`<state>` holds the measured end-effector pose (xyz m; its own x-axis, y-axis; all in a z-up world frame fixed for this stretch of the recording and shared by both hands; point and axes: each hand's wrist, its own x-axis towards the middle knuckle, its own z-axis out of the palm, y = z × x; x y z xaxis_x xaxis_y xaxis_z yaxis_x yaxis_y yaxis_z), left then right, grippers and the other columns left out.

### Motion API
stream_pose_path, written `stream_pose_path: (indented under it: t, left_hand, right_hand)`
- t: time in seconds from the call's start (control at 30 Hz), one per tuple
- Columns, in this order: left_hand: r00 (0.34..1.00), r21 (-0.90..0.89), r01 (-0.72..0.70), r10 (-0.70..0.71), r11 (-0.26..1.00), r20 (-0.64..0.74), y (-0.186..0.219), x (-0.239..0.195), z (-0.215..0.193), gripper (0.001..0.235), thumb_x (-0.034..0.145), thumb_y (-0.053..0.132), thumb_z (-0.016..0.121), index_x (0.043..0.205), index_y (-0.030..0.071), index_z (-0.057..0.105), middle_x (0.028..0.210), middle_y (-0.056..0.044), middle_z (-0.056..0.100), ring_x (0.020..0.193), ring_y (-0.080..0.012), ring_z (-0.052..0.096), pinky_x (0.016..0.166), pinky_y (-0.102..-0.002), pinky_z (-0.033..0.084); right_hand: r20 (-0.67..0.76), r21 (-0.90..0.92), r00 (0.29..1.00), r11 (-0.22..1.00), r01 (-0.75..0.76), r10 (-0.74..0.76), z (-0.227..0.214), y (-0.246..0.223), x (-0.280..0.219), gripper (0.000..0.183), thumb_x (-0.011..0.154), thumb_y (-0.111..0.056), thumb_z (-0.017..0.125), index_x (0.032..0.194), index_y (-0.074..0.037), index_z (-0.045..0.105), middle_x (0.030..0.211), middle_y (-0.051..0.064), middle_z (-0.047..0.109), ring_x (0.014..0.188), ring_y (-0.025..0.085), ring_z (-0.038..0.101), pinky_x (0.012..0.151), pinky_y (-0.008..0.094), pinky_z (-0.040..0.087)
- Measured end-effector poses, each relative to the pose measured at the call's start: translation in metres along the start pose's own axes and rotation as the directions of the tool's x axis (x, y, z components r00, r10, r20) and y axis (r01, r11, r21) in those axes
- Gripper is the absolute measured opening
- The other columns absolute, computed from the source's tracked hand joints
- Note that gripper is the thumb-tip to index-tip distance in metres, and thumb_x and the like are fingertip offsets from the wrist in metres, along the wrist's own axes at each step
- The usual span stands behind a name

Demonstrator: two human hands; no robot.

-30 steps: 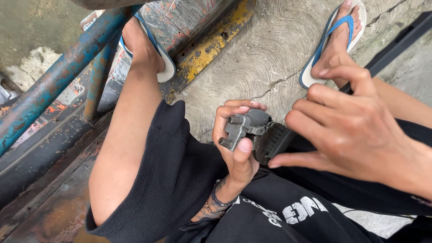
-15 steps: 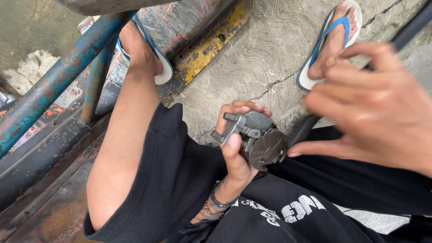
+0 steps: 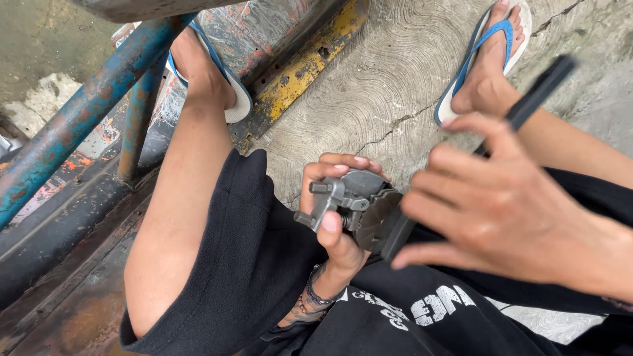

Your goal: The person sits on the ground and uses a screwdriver to adjust a screw on a metal mechanical component held in their hands. They then use a black brush to clean the component before resuming the adjustment with the screwdriver.

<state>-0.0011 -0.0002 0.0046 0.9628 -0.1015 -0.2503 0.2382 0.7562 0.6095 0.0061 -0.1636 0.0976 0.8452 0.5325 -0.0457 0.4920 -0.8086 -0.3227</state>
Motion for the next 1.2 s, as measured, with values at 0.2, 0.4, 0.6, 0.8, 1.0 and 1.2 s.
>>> stream_pose_path:
  t: [0.2, 0.4, 0.6, 0.8, 1.0, 1.2]
  left_hand:
    - [0.998, -0.029, 0.058, -0.058, 0.998, 0.032, -0.004, -0.003, -0.004, 0.045, 0.096, 0.045, 0.069, 0.108, 0.004, 0.055, 0.103, -0.019, 0.056, 0.091, -0.0326, 0.061, 0.074, -0.045, 0.057]
    - [0.999, 0.032, 0.029, -0.029, 0.999, -0.023, -0.001, -0.001, -0.002, 0.044, 0.095, 0.044, 0.064, 0.106, 0.003, 0.053, 0.102, -0.019, 0.053, 0.089, -0.0327, 0.06, 0.075, -0.045, 0.058]
    - [1.0, 0.024, -0.018, 0.018, 1.0, -0.025, -0.004, 0.001, -0.006, 0.044, 0.094, 0.045, 0.064, 0.106, 0.005, 0.054, 0.101, -0.018, 0.056, 0.087, -0.0326, 0.062, 0.073, -0.044, 0.056]
    - [0.997, 0.097, -0.075, 0.076, 0.992, -0.007, 0.003, 0.0, 0.006, 0.046, 0.094, 0.046, 0.067, 0.104, 0.003, 0.053, 0.097, -0.019, 0.057, 0.084, -0.0282, 0.062, 0.072, -0.039, 0.059]
    - [0.999, 0.132, -0.04, 0.037, 0.99, 0.024, 0.005, 0.001, 0.002, 0.044, 0.094, 0.045, 0.07, 0.105, 0.005, 0.054, 0.101, -0.017, 0.056, 0.09, -0.028, 0.062, 0.079, -0.039, 0.058]
    - [0.999, 0.064, -0.009, 0.007, 0.998, 0.031, 0.004, -0.002, -0.003, 0.047, 0.093, 0.043, 0.078, 0.109, 0.005, 0.055, 0.106, -0.017, 0.055, 0.097, -0.0295, 0.061, 0.085, -0.043, 0.057]
  right_hand:
    - [-0.142, -0.188, 0.98, 0.968, -0.168, 0.142, -0.002, 0.039, -0.008, 0.069, 0.1, -0.08, 0.07, 0.085, -0.012, 0.066, 0.088, -0.004, 0.072, 0.094, 0.022, 0.07, 0.113, 0.05, 0.042]
    - [-0.123, 0.247, 0.983, 0.964, -0.099, 0.132, -0.014, 0.016, 0.006, 0.06, 0.079, -0.074, 0.076, 0.081, -0.015, 0.067, 0.07, -0.004, 0.061, 0.083, 0.023, 0.063, 0.104, 0.05, 0.033]
    - [0.0, -0.46, 0.982, 0.872, -0.168, 0.189, -0.011, 0.033, -0.007, 0.073, 0.102, -0.094, 0.051, 0.092, -0.024, 0.068, 0.096, -0.008, 0.077, 0.098, 0.012, 0.07, 0.115, 0.043, 0.043]
    - [0.069, 0.008, 0.995, 0.997, -0.079, 0.078, -0.01, 0.005, -0.004, 0.062, 0.093, -0.076, 0.064, 0.084, -0.015, 0.057, 0.066, -0.005, 0.05, 0.075, 0.021, 0.054, 0.103, 0.051, 0.042]
    - [-0.001, -0.042, 0.999, 0.998, -0.045, 0.045, 0.001, 0.009, -0.007, 0.064, 0.095, -0.079, 0.056, 0.078, -0.018, 0.057, 0.07, -0.002, 0.055, 0.072, 0.023, 0.056, 0.104, 0.053, 0.037]
    - [-0.021, -0.248, 0.992, 0.961, -0.122, 0.121, -0.006, 0.025, -0.009, 0.072, 0.094, -0.09, 0.06, 0.082, -0.02, 0.063, 0.084, -0.004, 0.073, 0.101, 0.019, 0.07, 0.108, 0.048, 0.038]
